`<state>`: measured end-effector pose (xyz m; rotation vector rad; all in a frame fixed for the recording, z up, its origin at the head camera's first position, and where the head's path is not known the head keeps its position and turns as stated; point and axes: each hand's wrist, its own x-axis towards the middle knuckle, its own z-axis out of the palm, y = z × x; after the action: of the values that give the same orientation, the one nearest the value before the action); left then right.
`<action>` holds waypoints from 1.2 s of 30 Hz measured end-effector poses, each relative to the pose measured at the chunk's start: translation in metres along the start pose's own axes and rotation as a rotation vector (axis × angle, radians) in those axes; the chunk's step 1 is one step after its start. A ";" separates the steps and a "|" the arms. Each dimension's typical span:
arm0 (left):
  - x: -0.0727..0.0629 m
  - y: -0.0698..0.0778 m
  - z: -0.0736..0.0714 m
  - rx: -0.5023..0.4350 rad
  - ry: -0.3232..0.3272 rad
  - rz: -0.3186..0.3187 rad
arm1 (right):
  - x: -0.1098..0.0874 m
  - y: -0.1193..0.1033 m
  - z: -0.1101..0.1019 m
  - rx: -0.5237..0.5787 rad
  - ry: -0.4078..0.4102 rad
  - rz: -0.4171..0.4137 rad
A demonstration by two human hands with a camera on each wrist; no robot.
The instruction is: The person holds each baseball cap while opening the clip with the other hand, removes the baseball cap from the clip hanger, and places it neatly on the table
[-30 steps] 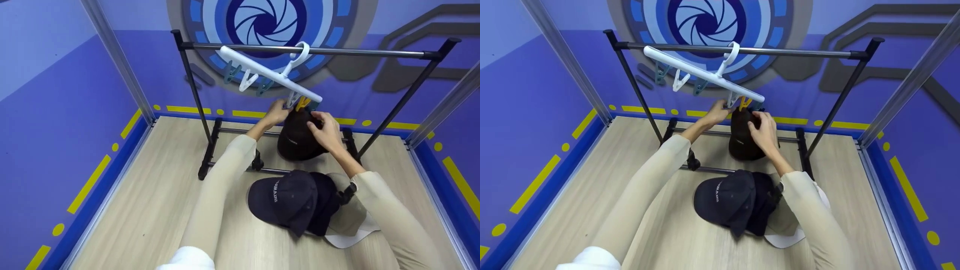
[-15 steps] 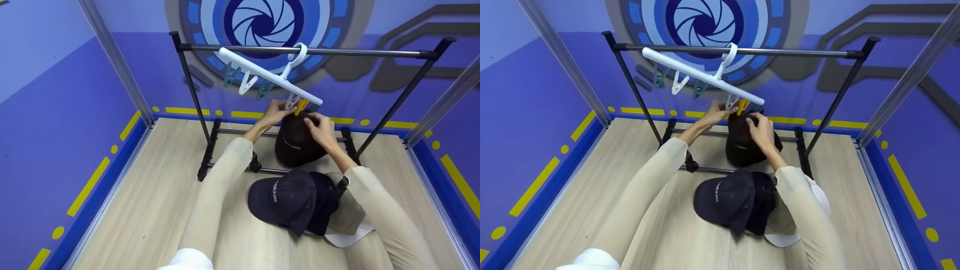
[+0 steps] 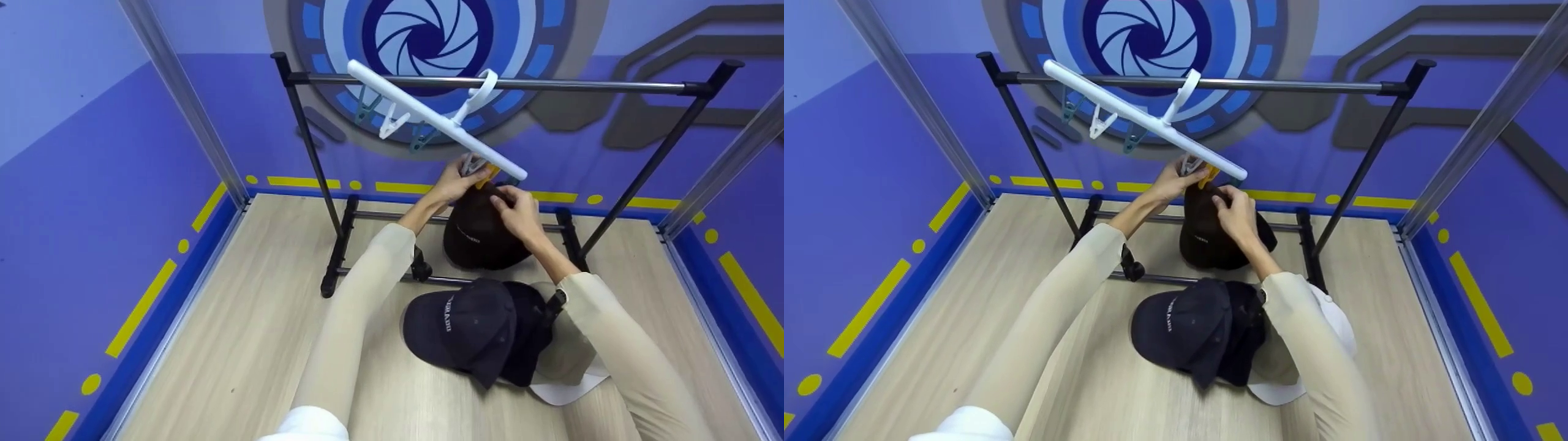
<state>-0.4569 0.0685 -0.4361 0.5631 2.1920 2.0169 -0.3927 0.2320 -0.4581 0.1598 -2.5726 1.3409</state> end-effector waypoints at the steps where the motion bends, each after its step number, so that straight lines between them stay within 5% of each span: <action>1: 0.000 0.001 0.001 -0.008 -0.004 0.003 | 0.000 0.000 0.000 0.005 0.002 0.004; 11: -0.003 0.000 0.002 -0.153 0.000 -0.046 | -0.004 -0.002 0.006 0.006 -0.006 0.042; 25: -0.002 0.005 -0.001 -0.277 -0.003 -0.035 | -0.007 -0.004 0.008 -0.071 -0.054 -0.035; 36: -0.009 0.010 -0.014 0.017 0.008 -0.064 | -0.010 -0.004 0.005 -0.071 -0.029 -0.026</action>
<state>-0.4512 0.0525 -0.4264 0.4808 2.2041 1.9744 -0.3828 0.2254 -0.4610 0.2009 -2.6290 1.2449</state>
